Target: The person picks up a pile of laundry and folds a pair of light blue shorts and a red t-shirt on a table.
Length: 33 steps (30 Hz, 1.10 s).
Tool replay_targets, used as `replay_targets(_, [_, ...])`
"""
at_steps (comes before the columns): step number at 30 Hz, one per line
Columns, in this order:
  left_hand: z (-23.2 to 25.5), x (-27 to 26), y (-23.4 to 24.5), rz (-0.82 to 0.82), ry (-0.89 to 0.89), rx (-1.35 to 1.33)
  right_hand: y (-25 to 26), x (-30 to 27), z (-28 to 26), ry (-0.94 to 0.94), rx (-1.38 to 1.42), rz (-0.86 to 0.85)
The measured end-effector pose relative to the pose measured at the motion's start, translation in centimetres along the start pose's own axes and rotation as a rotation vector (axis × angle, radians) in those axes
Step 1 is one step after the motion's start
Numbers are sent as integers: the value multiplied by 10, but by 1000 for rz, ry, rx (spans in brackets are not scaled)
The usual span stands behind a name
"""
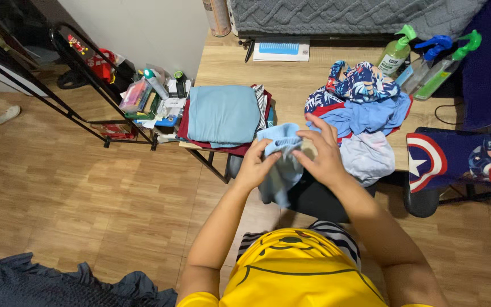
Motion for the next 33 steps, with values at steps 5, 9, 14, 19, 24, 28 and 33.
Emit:
replay_targets(5, [-11, -2, 7, -114, 11, -58, -23, -8, 22, -77, 372, -111])
replay_targets(9, [-13, 2, 20, -174, 37, -103, -36, -20, 33, -153, 592, -79])
replay_targets(14, [1, 5, 17, -178, 64, -182, -23, -24, 23, -35, 323, -51])
replay_targets(19, [33, 13, 22, -112, 1, 126, -20, -9, 9, 49, 251, -201])
replay_targets(24, [36, 18, 30, -87, -24, 189, -19, 0, 8, 61, 360, -295])
replay_targets(28, [30, 17, 37, -50, -117, 348, -36, -9, 14, -7, 314, -414])
replay_targets(33, [16, 13, 39, -14, -1, 166, -40, 1, 13, 101, 242, -342])
Point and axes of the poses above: each hand's wrist, its own x-axis towards the middle knuckle, its own y-axis out of the back of the hand, z = x × y, the point moved 8 cm from there along x, towards the middle knuckle, and after that the axes turned 5 degrees about -x, right-handed, at the moved point
